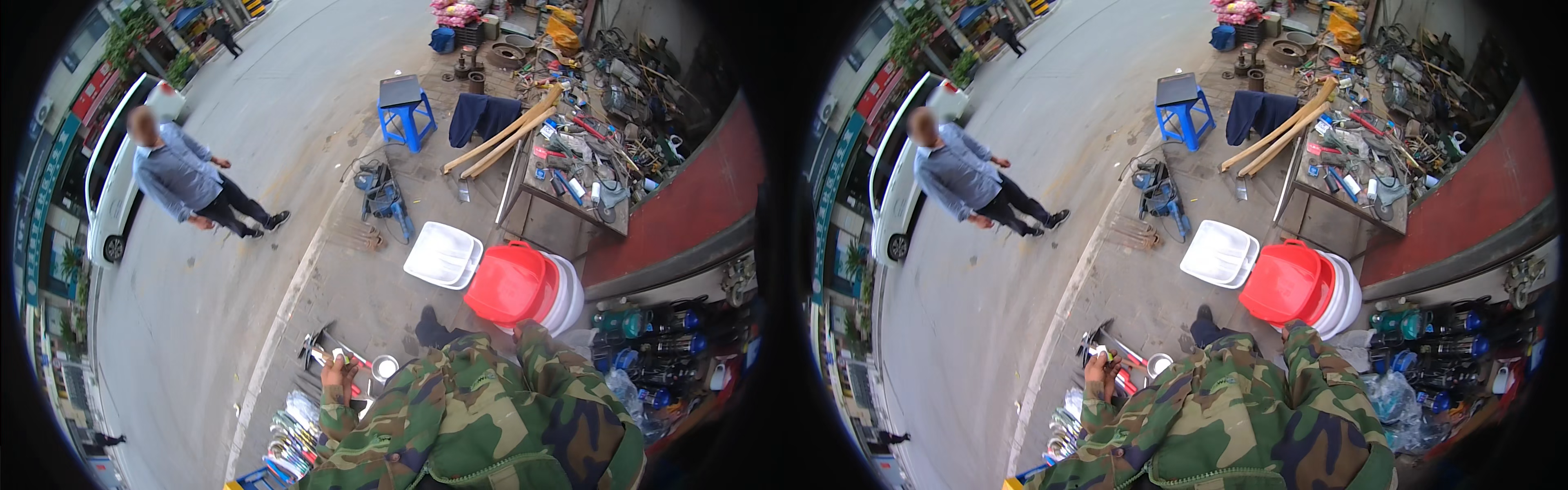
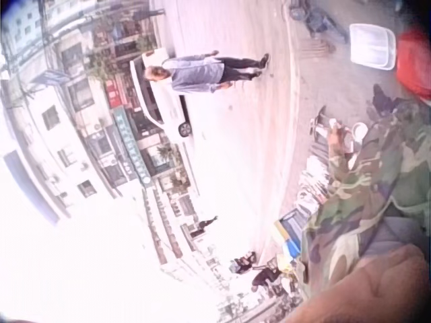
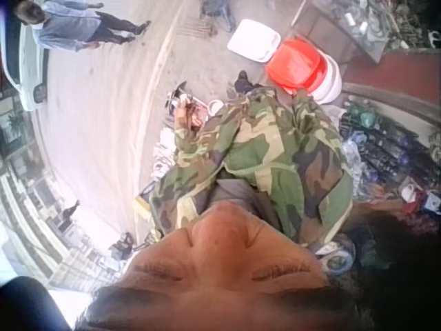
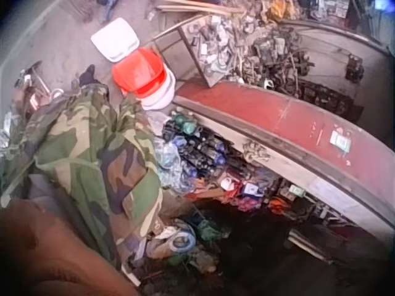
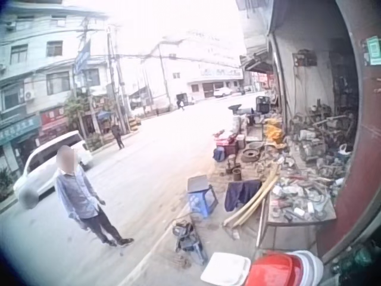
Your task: The person sits on a low stool and uses pliers to strip the insulation from a black cable. They then twist the exposed wires and appear to prepare the cable end for connection.
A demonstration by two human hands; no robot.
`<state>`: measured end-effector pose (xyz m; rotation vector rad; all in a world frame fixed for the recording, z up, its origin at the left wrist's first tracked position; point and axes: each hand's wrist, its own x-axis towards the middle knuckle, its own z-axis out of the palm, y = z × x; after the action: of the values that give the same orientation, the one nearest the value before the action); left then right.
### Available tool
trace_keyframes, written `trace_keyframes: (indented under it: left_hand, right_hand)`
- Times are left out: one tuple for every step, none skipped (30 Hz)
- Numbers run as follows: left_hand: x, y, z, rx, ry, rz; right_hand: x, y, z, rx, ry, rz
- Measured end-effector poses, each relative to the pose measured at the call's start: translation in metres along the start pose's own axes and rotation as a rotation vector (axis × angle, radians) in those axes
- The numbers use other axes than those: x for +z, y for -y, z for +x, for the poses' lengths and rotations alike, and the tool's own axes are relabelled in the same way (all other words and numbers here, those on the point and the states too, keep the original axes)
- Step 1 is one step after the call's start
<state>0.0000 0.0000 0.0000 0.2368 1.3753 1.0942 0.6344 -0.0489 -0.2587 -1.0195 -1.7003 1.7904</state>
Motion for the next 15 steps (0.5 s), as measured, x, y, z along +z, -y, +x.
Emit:
trace_keyframes:
  left_hand:
    - [0.010, -0.008, 0.039, -0.014, 0.006, 0.008]
    - [0.021, -0.013, 0.079, 0.014, 0.032, 0.050]
    - [0.036, -0.019, 0.120, 0.045, 0.055, 0.044]
    - [0.054, -0.022, 0.159, 0.042, 0.088, 0.041]
    - [0.063, -0.029, 0.185, 0.031, 0.089, 0.042]
    - [0.067, -0.033, 0.202, 0.031, 0.117, 0.046]
    - [0.076, -0.041, 0.220, 0.082, 0.208, 0.004]
    - [0.086, -0.052, 0.232, 0.024, 0.183, 0.018]
    - [0.093, -0.065, 0.241, -0.041, 0.145, 0.060]
    - [0.100, -0.077, 0.252, -0.064, 0.132, 0.066]
    - [0.108, -0.087, 0.267, -0.110, 0.075, 0.087]
    - [0.113, -0.098, 0.285, -0.114, 0.084, 0.092]
    - [0.120, -0.110, 0.310, -0.111, 0.126, 0.103]
    - [0.126, -0.119, 0.337, -0.115, 0.156, 0.116]
    - [0.126, -0.126, 0.357, -0.142, 0.156, 0.143]
  right_hand:
    - [-0.006, -0.012, 0.024, 0.110, -0.035, -0.097]
    - [-0.012, -0.025, 0.049, 0.223, -0.060, -0.191]
    - [-0.017, -0.034, 0.074, 0.282, -0.084, -0.222]
    - [-0.025, -0.038, 0.096, 0.377, -0.192, -0.264]
    - [-0.028, -0.038, 0.116, 0.399, -0.134, -0.272]
    - [-0.025, -0.034, 0.132, 0.444, -0.145, -0.284]
    - [-0.025, -0.022, 0.151, 0.470, -0.152, -0.311]
    - [-0.024, -0.005, 0.171, 0.478, -0.148, -0.371]
    - [-0.023, 0.014, 0.186, 0.477, -0.135, -0.442]
    - [-0.026, 0.030, 0.202, 0.468, -0.122, -0.503]
    - [-0.035, 0.041, 0.217, 0.460, -0.113, -0.542]
    - [-0.044, 0.048, 0.232, 0.458, -0.114, -0.531]
    - [-0.058, 0.050, 0.247, 0.428, -0.121, -0.489]
    - [-0.079, 0.049, 0.260, 0.410, -0.171, -0.166]
    - [-0.099, 0.045, 0.274, 0.374, -0.209, 0.144]
